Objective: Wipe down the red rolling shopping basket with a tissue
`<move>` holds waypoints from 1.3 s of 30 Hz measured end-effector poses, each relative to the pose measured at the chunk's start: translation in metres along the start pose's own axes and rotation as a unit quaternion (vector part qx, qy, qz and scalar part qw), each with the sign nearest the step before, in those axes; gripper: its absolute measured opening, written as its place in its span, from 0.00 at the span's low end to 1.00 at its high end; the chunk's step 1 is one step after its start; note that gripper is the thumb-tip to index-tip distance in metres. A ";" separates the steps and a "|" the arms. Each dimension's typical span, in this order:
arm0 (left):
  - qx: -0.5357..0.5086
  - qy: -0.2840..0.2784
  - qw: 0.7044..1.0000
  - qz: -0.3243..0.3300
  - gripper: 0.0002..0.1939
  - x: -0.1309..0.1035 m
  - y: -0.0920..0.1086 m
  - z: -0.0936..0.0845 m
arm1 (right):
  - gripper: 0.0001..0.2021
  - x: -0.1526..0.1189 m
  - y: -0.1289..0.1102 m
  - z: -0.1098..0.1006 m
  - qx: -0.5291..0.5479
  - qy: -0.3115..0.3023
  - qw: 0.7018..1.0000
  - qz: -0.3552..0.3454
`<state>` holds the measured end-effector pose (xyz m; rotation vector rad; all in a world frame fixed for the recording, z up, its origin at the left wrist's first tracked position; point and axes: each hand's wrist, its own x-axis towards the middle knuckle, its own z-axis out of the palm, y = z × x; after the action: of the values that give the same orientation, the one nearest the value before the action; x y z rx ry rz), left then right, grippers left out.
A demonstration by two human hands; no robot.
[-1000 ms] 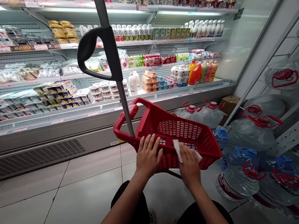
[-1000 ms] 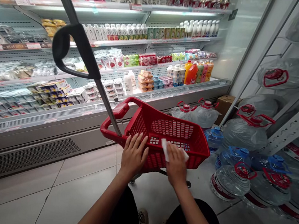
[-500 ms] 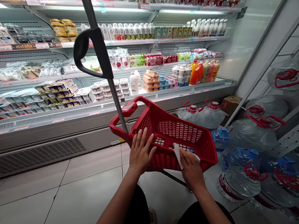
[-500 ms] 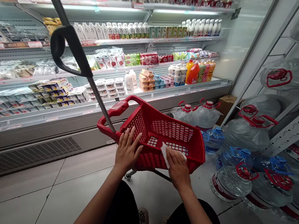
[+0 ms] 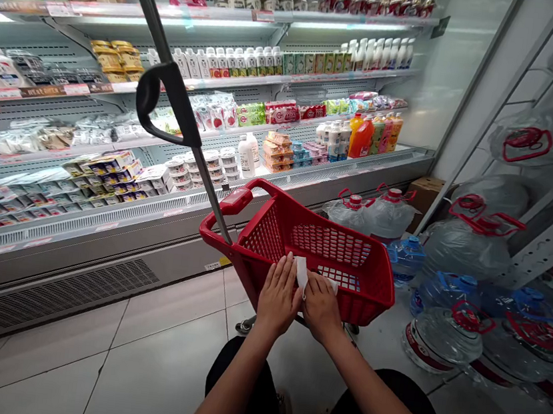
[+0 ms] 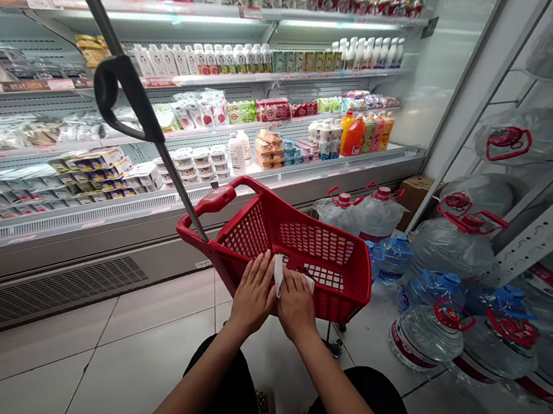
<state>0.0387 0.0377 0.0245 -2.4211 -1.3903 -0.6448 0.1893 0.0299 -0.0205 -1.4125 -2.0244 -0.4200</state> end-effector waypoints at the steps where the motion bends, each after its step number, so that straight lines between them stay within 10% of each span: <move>1: -0.001 -0.004 1.000 0.005 0.35 0.001 -0.004 0.000 | 0.26 0.004 -0.003 0.001 0.001 -0.001 1.000 -0.001; 12: 0.003 0.004 0.999 -0.032 0.35 0.023 -0.023 0.009 | 0.23 -0.065 0.087 -0.020 -0.069 -0.012 0.995 0.073; 22: -0.019 -0.031 0.999 0.006 0.32 0.007 0.031 0.027 | 0.39 -0.035 0.027 -0.026 -0.040 -0.031 0.999 0.012; 32: -0.026 -0.017 0.999 -0.015 0.31 0.023 0.006 0.030 | 0.43 -0.084 0.068 -0.061 -0.029 -0.070 0.997 0.019; 39: -0.031 -0.034 0.999 0.000 0.32 0.013 0.031 0.036 | 0.40 -0.065 0.041 -0.044 0.004 -0.061 0.998 0.004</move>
<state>0.0804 0.0480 -0.0005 -2.5125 -1.4176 -0.6195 0.2561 -0.0273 -0.0334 -1.4735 -2.1141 -0.3297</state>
